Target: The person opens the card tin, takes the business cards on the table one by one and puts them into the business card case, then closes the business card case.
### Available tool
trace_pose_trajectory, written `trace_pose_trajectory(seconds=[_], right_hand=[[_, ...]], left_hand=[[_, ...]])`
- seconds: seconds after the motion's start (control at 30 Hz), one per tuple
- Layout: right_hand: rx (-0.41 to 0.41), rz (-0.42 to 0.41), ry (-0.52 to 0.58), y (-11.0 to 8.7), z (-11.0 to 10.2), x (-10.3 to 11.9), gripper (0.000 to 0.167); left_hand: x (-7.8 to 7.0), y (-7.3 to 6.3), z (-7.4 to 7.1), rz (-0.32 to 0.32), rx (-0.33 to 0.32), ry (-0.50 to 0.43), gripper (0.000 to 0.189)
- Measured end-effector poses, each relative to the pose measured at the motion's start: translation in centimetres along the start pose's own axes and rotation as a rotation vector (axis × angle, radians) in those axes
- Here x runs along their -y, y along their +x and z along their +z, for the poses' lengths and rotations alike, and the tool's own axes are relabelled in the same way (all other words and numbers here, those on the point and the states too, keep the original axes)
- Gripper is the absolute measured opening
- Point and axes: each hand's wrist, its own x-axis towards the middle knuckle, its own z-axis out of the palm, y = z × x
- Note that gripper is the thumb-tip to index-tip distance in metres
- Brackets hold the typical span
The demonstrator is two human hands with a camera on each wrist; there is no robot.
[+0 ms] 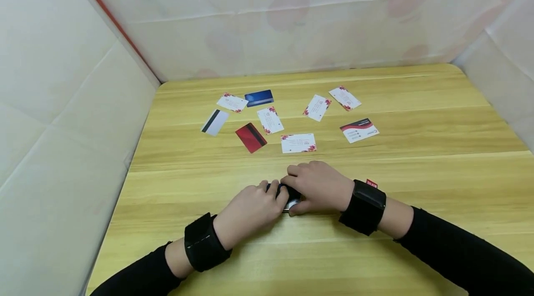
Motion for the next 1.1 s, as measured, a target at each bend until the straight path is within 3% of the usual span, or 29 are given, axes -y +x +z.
trace_pose_trajectory(seconds=[0.23,0.43,0.53,0.83,0.97,1.1], right_hand=[[-0.014,-0.003,0.004,-0.3,0.3,-0.2,0.065],[0.004,0.017,0.050,-0.5,0.4,-0.1,0.064],[0.011,0.044,0.065,-0.8,0.4,-0.1,0.070],[0.005,0.094,0.059,-1.8,0.4,0.1,0.108],[-0.017,0.106,0.035,-2.3,0.5,0.1,0.114],[-0.024,0.122,0.019,-2.8,0.7,0.1,0.112]], left_hand=[[0.4,0.0,-0.3,-0.002,0.017,-0.066,0.021],[2.3,-0.6,-0.8,-0.055,0.053,-0.408,0.021],[3.2,-1.1,-1.1,-0.087,0.047,-0.506,0.032],[4.1,-1.8,-0.3,-0.177,-0.029,-0.546,0.022],[4.2,-1.7,0.1,-0.208,-0.037,-0.532,0.034],[4.2,-1.8,0.7,-0.216,0.015,-0.475,0.054]])
